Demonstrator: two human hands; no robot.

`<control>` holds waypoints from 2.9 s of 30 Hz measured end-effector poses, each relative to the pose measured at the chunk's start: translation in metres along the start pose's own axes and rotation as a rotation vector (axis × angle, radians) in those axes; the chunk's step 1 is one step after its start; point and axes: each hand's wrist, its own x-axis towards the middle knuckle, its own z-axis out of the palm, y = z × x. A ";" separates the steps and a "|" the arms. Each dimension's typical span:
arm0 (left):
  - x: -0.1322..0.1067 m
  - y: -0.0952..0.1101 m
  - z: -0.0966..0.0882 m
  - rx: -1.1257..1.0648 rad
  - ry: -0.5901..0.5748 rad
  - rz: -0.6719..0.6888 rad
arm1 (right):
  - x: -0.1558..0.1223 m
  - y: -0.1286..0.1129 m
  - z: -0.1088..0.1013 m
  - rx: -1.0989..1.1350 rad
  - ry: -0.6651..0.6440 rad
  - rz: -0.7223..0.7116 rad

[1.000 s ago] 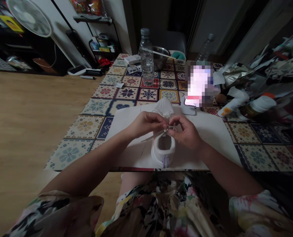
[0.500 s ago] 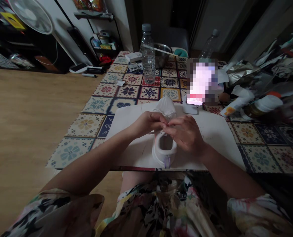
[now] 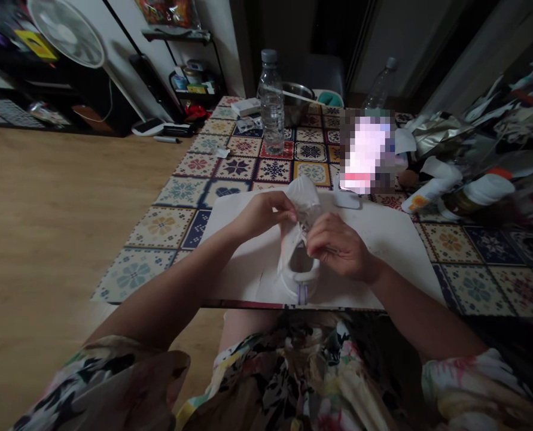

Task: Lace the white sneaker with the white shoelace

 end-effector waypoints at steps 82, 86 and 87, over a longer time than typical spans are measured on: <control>-0.019 0.029 0.019 -0.664 -0.212 -0.239 | -0.001 0.012 0.005 0.187 0.431 0.470; -0.020 0.028 0.022 -0.634 -0.162 -0.302 | -0.003 0.008 0.012 -0.001 0.212 0.185; -0.021 0.028 0.022 -0.635 -0.161 -0.305 | -0.003 0.008 0.012 -0.024 0.200 0.158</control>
